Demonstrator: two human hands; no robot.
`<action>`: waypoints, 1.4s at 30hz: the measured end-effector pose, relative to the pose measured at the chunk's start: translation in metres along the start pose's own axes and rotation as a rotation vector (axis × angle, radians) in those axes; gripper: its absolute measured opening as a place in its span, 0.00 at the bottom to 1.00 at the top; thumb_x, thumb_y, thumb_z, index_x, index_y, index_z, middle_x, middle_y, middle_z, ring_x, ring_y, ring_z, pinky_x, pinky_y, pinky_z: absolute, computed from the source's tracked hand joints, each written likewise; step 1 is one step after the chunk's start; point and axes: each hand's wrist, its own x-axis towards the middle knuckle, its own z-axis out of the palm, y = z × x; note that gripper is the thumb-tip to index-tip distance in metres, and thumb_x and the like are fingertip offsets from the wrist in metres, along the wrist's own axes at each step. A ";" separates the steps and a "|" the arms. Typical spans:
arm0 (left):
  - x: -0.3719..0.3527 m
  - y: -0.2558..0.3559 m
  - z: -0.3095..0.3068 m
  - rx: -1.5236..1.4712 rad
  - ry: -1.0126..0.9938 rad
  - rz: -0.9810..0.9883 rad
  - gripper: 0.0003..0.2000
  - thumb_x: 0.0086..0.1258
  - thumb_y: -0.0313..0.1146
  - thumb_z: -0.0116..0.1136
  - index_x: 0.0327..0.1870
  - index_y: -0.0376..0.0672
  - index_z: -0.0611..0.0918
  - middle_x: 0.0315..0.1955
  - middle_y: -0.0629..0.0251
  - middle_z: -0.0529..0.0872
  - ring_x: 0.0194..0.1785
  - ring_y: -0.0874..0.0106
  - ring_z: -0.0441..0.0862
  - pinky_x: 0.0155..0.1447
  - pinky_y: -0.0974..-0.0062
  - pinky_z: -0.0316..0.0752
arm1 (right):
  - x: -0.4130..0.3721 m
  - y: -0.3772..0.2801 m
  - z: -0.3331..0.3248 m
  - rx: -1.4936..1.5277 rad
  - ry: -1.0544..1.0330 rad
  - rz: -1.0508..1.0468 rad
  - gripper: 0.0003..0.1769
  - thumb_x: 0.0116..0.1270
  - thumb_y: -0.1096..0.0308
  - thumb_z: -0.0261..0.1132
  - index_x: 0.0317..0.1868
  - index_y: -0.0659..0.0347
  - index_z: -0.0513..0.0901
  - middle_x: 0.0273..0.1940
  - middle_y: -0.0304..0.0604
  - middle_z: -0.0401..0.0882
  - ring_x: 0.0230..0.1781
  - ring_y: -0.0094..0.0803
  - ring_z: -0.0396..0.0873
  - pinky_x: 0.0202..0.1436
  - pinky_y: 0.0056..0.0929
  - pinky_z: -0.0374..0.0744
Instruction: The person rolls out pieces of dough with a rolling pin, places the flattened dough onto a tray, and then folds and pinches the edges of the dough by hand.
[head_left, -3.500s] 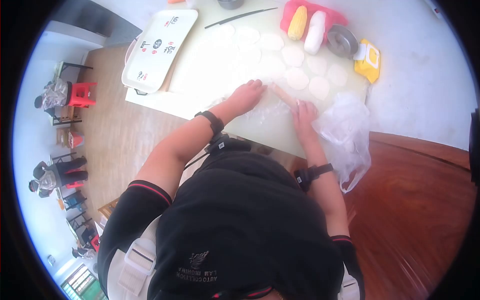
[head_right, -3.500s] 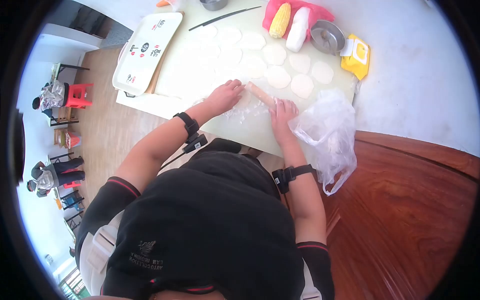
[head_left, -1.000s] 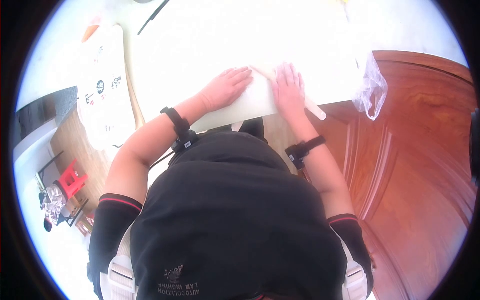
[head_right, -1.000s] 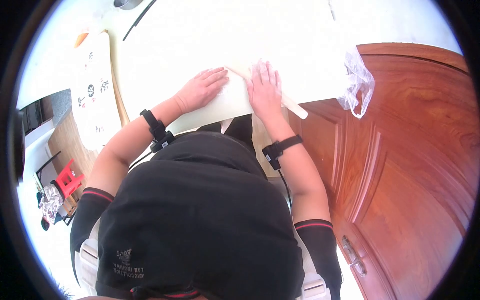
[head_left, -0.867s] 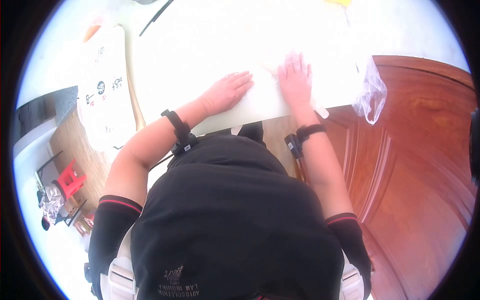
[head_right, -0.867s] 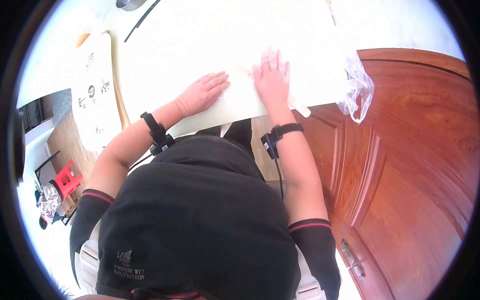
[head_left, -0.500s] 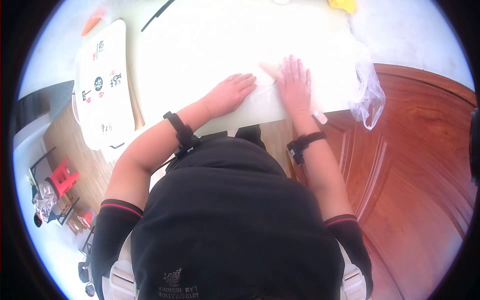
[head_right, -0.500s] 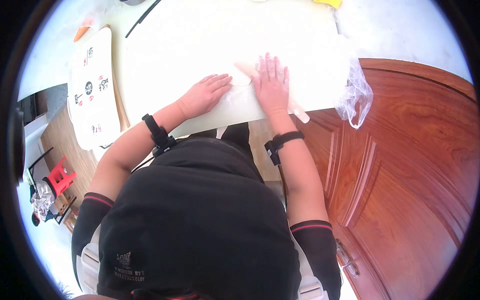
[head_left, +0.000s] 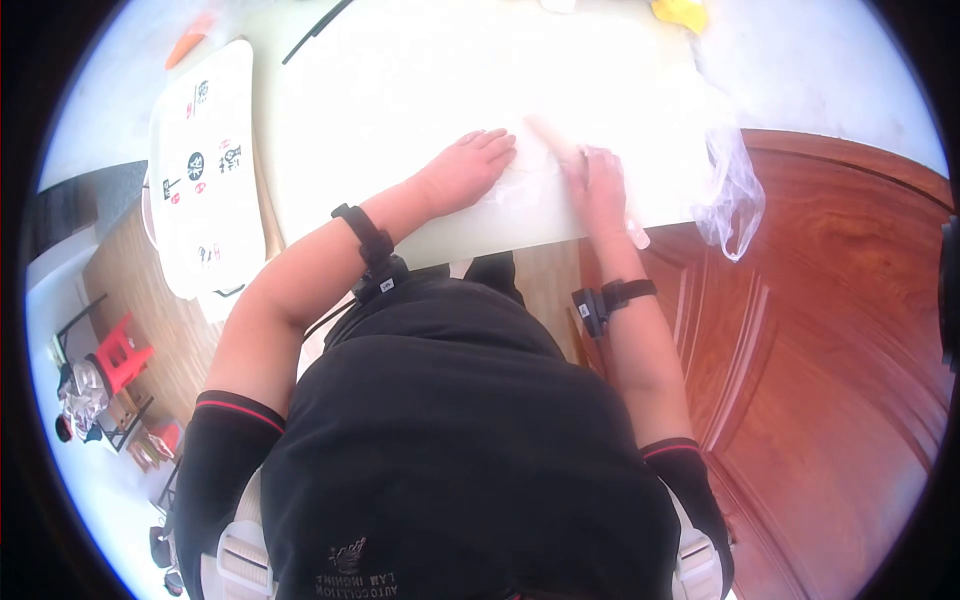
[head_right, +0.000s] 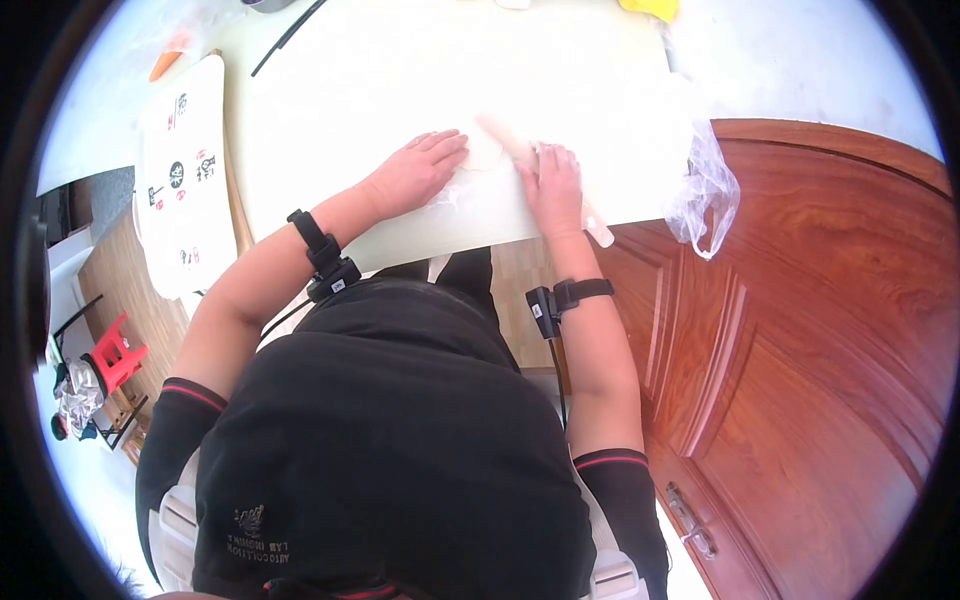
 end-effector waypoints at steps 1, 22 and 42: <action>0.000 0.003 -0.004 -0.040 -0.026 -0.024 0.18 0.63 0.24 0.52 0.55 0.34 0.78 0.59 0.55 0.76 0.65 0.59 0.71 0.68 0.62 0.68 | 0.003 0.001 -0.004 0.017 0.071 0.021 0.21 0.66 0.60 0.66 0.55 0.63 0.77 0.49 0.50 0.76 0.51 0.50 0.74 0.56 0.46 0.73; -0.036 0.021 -0.011 0.061 -0.130 -0.146 0.23 0.70 0.34 0.54 0.65 0.35 0.73 0.69 0.52 0.68 0.75 0.57 0.62 0.76 0.53 0.57 | 0.006 -0.034 0.009 -0.174 -0.078 -0.070 0.29 0.76 0.51 0.51 0.74 0.51 0.66 0.76 0.43 0.60 0.77 0.42 0.56 0.76 0.56 0.55; -0.018 0.029 -0.007 0.027 -0.096 -0.252 0.24 0.71 0.39 0.56 0.65 0.36 0.73 0.67 0.49 0.68 0.74 0.53 0.61 0.74 0.53 0.59 | 0.022 -0.016 0.004 0.047 -0.070 0.086 0.24 0.69 0.61 0.63 0.61 0.63 0.74 0.64 0.50 0.72 0.63 0.47 0.71 0.68 0.45 0.69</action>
